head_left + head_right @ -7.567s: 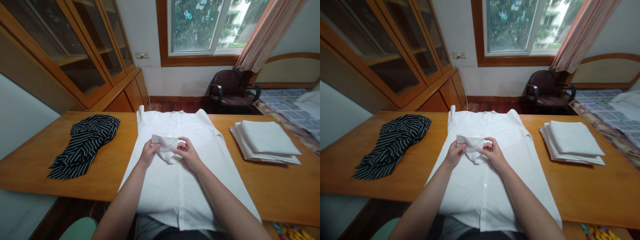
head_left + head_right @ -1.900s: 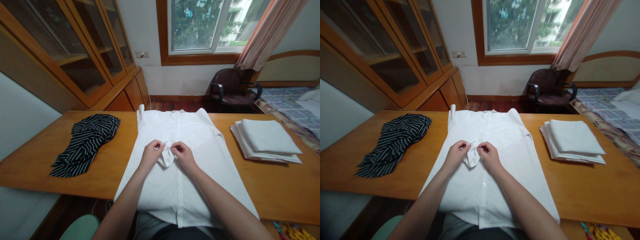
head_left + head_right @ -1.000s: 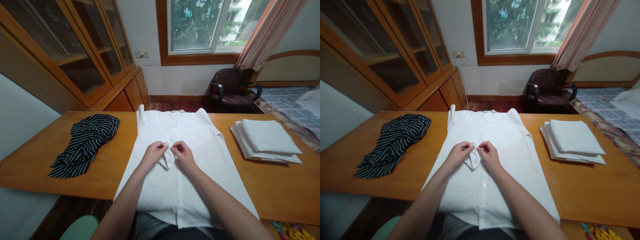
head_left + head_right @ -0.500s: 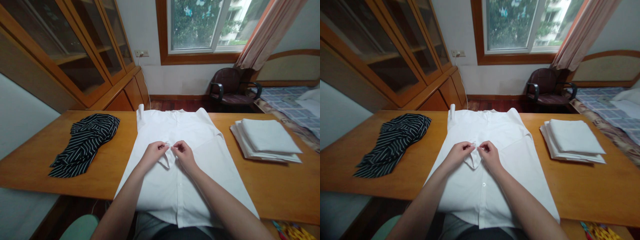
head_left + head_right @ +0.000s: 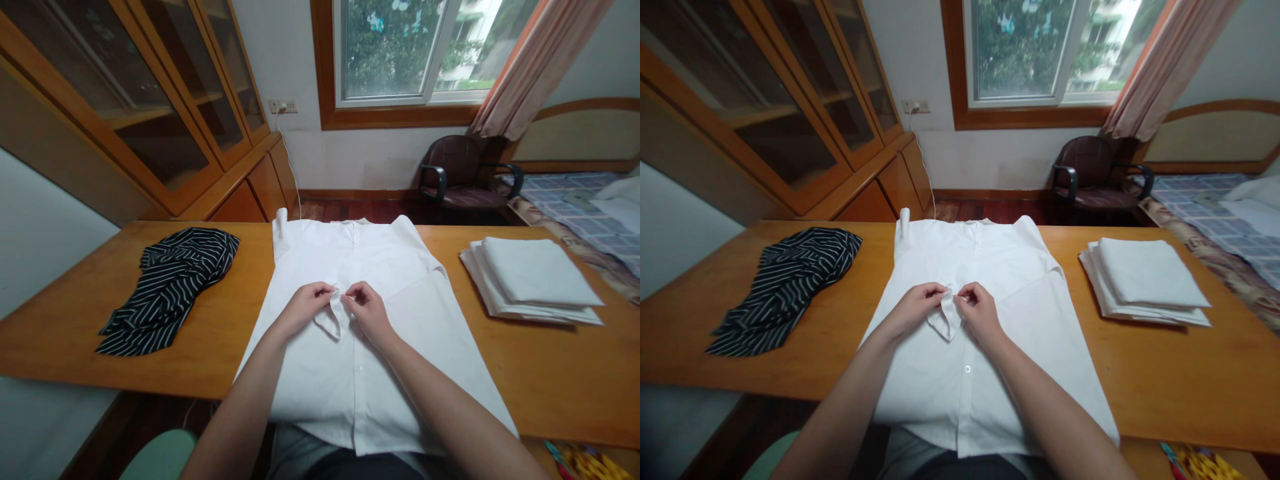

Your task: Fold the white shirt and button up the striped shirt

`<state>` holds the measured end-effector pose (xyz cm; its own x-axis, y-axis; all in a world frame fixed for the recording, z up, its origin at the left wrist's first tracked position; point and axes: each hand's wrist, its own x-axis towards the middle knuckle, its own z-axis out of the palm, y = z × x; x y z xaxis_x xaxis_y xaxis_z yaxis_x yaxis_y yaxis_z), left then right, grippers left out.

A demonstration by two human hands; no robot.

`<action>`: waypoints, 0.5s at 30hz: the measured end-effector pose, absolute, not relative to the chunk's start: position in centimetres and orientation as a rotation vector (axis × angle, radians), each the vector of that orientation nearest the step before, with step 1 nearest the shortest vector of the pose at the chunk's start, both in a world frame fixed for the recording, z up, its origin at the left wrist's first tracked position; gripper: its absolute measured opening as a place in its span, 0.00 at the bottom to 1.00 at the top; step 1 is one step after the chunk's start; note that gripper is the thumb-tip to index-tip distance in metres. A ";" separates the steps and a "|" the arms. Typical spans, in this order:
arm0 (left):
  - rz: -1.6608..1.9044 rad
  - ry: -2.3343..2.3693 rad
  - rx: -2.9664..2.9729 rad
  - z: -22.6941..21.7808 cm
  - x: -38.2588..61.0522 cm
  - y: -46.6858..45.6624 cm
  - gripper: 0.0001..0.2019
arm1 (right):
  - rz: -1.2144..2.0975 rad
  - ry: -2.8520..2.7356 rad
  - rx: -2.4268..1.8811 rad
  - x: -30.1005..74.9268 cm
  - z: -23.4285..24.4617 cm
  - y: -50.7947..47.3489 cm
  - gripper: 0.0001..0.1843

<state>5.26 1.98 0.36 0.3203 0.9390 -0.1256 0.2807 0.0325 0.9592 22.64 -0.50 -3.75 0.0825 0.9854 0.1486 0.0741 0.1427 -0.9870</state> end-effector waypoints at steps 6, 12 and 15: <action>0.729 1.159 1.448 -0.2 5.3 2.6 0.11 | 0.999 -1.304 -1.182 22.8 -3.6 -0.5 0.04; 0.693 1.082 1.355 0.0 4.9 2.7 0.09 | 1.043 -1.331 -1.141 22.9 -3.6 -0.4 0.05; 0.657 1.018 1.274 -0.2 4.5 2.8 0.11 | 1.101 -1.328 -1.107 22.8 -3.8 -0.4 0.08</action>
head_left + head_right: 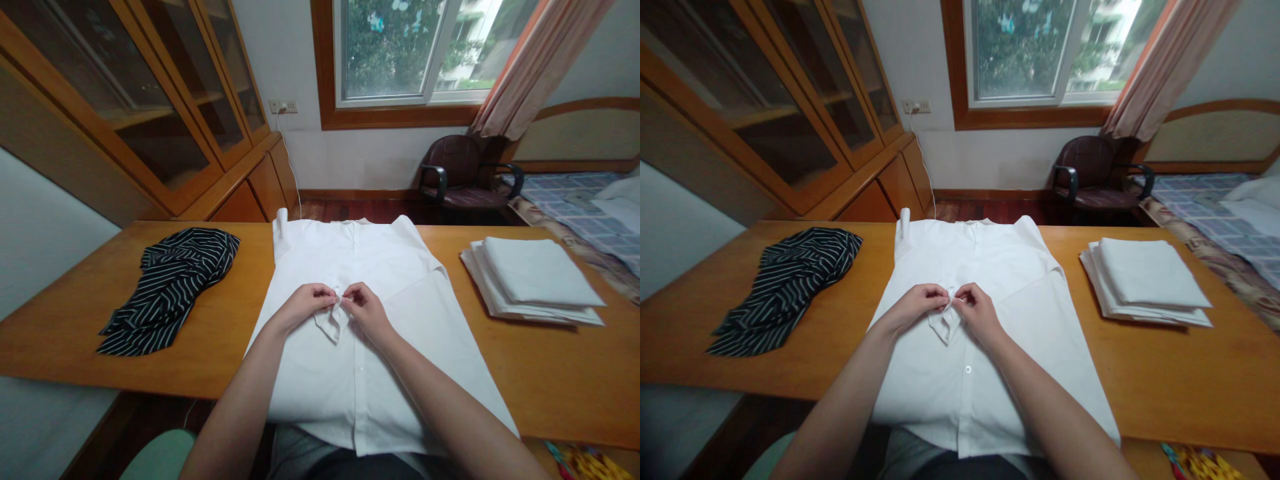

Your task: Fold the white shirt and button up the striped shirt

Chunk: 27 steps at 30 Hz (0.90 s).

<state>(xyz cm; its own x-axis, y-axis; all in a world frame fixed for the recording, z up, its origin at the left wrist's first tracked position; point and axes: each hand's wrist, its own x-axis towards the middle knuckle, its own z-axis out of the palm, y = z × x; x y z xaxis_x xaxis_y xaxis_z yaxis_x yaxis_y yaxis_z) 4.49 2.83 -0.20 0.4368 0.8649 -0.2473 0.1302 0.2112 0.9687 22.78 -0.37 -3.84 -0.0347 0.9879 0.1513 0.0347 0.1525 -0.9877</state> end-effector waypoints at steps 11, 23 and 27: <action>0.597 0.895 1.181 -0.6 3.7 3.1 0.13 | 0.937 -1.649 -1.006 23.1 -3.2 -0.3 0.08; 0.593 0.891 1.136 -1.1 3.3 3.1 0.14 | 0.858 -1.665 -1.009 22.9 -3.7 -0.3 0.05; 0.586 0.876 1.123 -1.2 3.2 3.0 0.14 | 0.837 -1.670 -1.014 22.9 -3.6 -0.4 0.07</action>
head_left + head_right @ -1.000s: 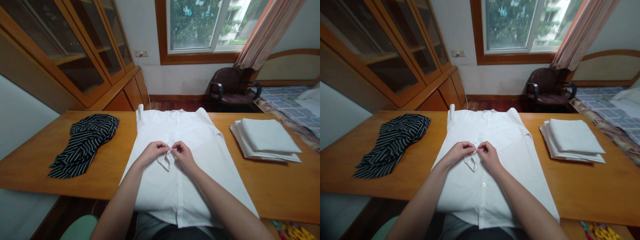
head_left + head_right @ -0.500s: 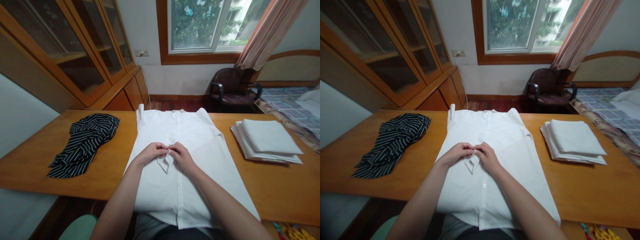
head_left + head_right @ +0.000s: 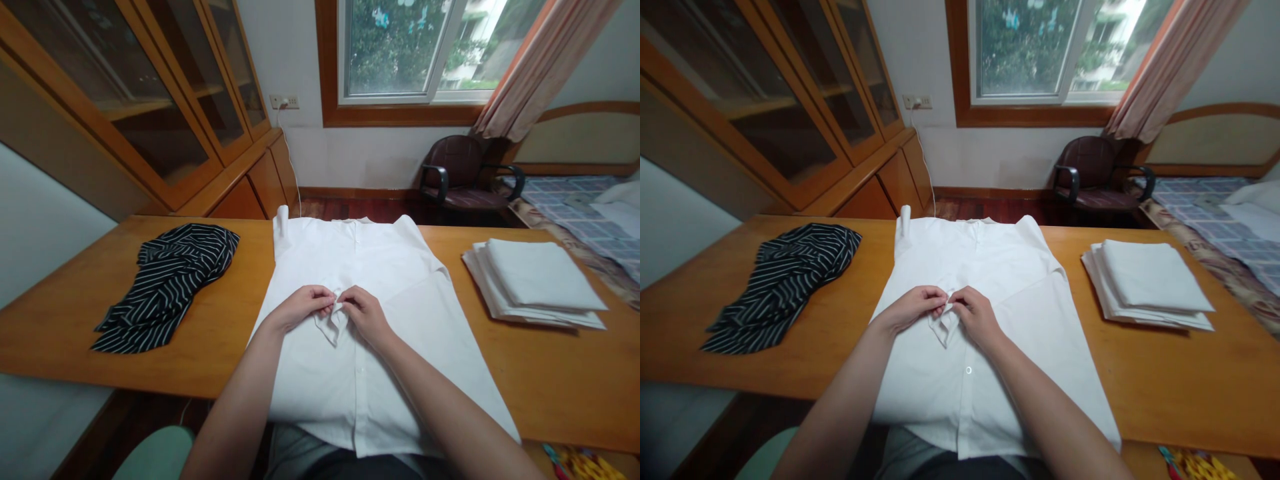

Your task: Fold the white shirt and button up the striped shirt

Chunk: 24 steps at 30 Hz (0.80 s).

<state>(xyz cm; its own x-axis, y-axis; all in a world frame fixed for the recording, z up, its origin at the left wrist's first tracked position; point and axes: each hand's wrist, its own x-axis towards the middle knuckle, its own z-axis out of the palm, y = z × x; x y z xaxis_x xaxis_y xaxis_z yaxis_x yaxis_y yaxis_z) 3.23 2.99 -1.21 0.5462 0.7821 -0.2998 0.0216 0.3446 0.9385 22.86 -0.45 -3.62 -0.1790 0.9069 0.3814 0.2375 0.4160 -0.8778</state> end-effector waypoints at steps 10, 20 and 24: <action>0.572 0.843 1.024 -1.5 3.2 2.7 0.14 | 0.697 -1.758 -1.011 22.8 -3.8 -0.6 0.08; 0.574 0.861 1.036 -1.8 3.4 2.6 0.16 | 0.447 -2.066 -0.894 24.1 -3.9 -0.4 0.13; 0.588 0.873 1.058 -2.0 3.5 2.6 0.15 | 0.445 -2.085 -0.909 24.2 -3.8 -0.4 0.13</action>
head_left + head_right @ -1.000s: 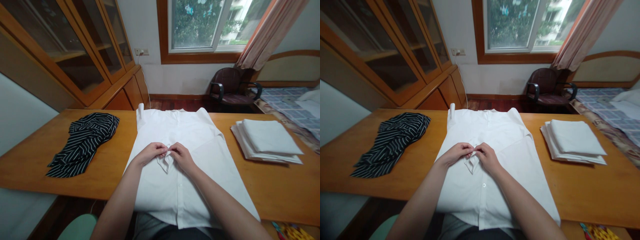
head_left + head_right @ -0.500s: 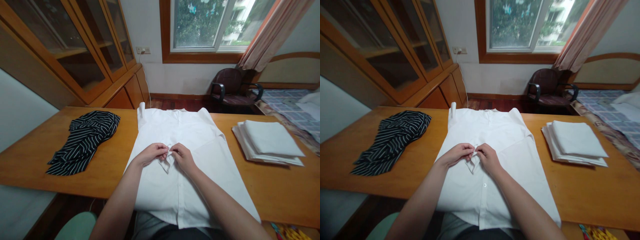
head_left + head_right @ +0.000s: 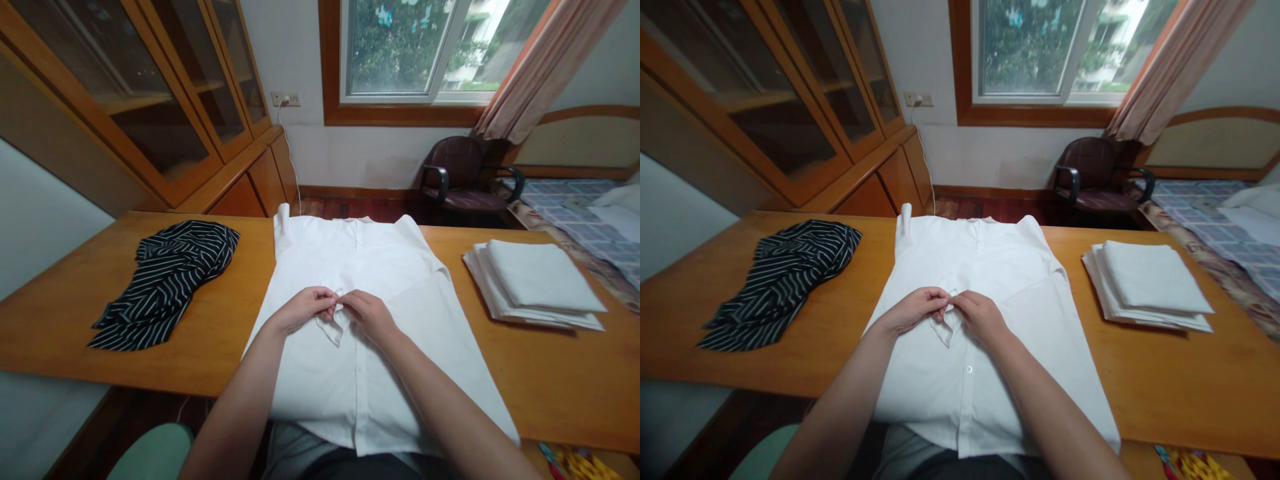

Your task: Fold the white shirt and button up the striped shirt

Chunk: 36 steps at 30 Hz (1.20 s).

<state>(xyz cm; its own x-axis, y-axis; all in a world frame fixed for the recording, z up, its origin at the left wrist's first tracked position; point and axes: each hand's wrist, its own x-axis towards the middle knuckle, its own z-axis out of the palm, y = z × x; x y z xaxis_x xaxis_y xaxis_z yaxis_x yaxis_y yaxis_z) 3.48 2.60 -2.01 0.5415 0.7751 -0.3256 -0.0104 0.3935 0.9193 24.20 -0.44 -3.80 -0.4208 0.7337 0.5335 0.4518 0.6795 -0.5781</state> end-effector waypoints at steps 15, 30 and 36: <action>0.564 0.873 1.051 -1.9 3.6 2.5 0.16 | 0.504 -2.010 -0.927 24.5 -4.3 -0.2 0.10; 0.745 0.840 1.199 -1.4 4.5 1.9 0.18 | 0.461 -1.819 -0.931 24.2 -3.1 -0.3 0.11; 0.808 0.860 1.194 -1.8 5.1 1.8 0.16 | 0.472 -1.847 -0.867 24.1 -3.1 -0.3 0.12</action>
<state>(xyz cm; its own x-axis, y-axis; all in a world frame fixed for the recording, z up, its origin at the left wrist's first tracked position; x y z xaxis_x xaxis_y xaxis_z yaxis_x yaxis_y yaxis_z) 5.11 1.78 -1.77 0.4523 0.8823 -0.1301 -0.0753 0.1831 0.9802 24.09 -0.28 -3.08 -0.2425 0.7429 0.6239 0.3522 0.6666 -0.6569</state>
